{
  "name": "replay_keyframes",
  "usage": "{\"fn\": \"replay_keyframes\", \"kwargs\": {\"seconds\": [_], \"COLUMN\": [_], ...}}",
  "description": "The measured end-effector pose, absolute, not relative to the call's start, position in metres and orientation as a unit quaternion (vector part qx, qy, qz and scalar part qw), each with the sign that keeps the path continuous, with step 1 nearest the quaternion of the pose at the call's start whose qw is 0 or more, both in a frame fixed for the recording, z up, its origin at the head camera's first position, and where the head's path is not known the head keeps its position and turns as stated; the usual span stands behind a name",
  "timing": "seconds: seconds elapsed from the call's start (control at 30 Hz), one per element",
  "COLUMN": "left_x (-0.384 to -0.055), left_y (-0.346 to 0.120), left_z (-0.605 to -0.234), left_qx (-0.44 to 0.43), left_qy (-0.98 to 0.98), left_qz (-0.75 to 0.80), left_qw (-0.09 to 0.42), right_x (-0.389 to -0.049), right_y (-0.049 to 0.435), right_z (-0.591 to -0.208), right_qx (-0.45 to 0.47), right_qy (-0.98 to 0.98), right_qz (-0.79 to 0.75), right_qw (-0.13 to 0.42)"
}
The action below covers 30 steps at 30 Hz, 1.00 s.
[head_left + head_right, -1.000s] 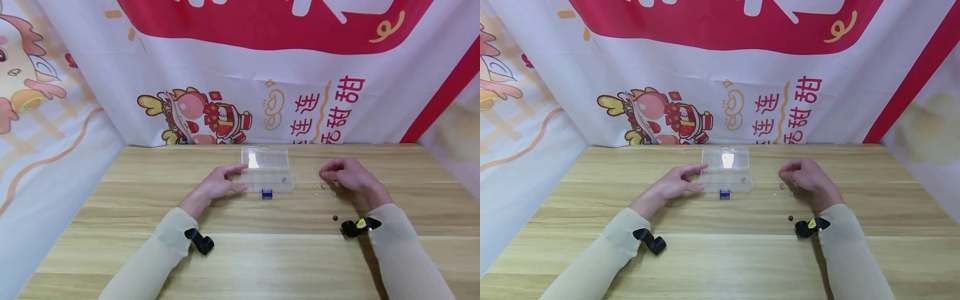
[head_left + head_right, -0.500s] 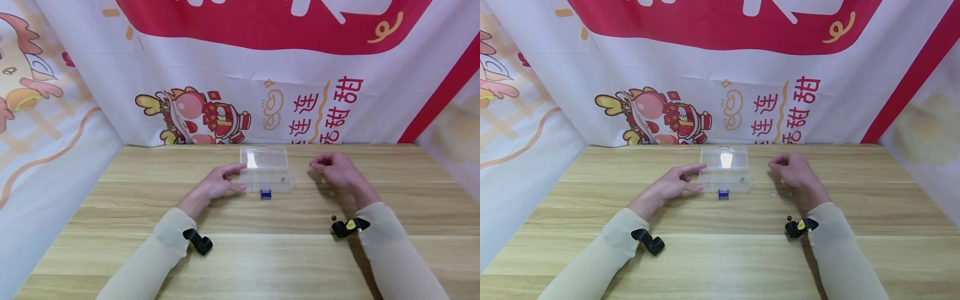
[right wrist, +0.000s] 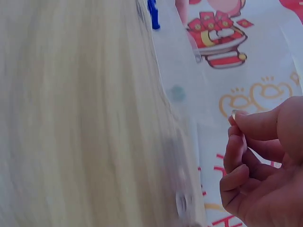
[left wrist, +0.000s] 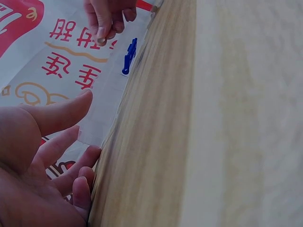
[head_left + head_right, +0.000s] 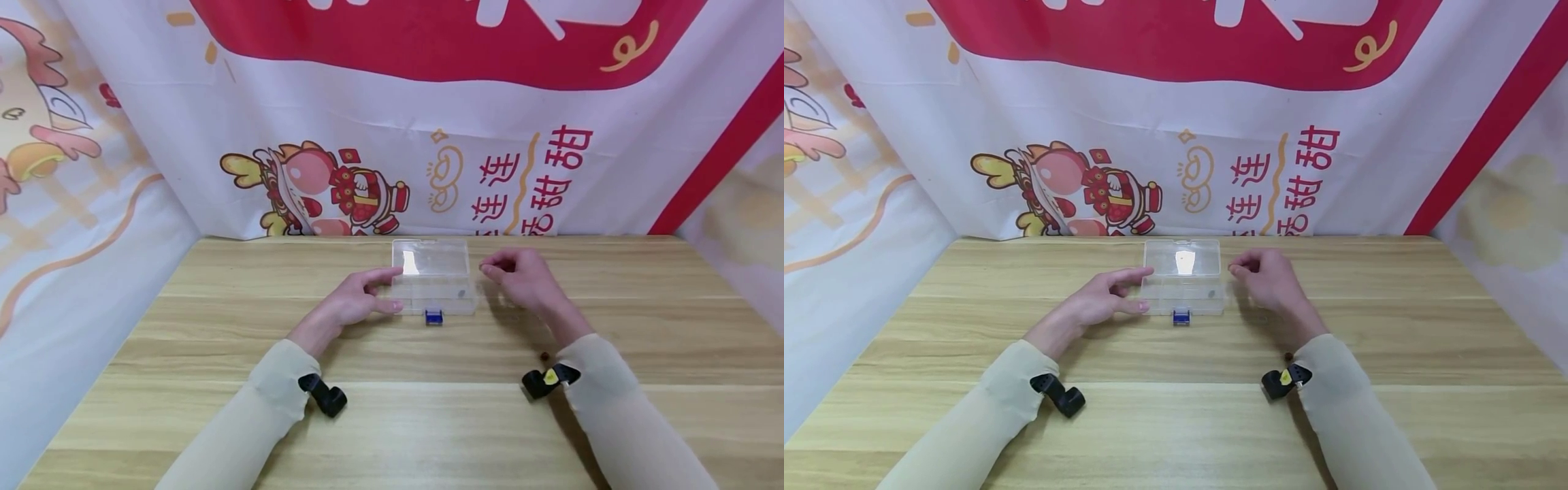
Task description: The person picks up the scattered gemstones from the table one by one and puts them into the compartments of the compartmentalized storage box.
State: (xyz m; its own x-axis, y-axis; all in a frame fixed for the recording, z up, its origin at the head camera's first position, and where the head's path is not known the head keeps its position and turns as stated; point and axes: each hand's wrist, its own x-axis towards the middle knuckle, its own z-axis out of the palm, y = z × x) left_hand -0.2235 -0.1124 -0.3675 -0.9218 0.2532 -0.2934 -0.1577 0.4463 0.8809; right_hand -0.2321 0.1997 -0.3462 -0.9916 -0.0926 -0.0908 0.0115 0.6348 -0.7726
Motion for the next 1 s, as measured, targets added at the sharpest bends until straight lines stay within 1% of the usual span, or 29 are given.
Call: {"fn": "replay_keyframes", "kwargs": {"seconds": [0.23, 0.57, 1.0], "left_x": [-0.223, -0.223, -0.222], "left_y": [-0.114, -0.113, -0.113], "left_z": [-0.369, -0.366, -0.367], "left_qx": [0.031, 0.034, 0.041], "left_qy": [0.827, 0.827, 0.823], "left_qz": [0.526, 0.524, 0.529], "left_qw": [0.195, 0.199, 0.202], "right_x": [-0.230, -0.226, -0.226], "right_y": [0.181, 0.164, 0.157], "right_z": [-0.345, -0.346, -0.352], "right_qx": [-0.031, -0.010, -0.010], "right_qy": [0.895, 0.889, 0.898], "right_qz": [-0.443, -0.453, -0.435], "right_qw": [0.048, 0.057, 0.066]}}
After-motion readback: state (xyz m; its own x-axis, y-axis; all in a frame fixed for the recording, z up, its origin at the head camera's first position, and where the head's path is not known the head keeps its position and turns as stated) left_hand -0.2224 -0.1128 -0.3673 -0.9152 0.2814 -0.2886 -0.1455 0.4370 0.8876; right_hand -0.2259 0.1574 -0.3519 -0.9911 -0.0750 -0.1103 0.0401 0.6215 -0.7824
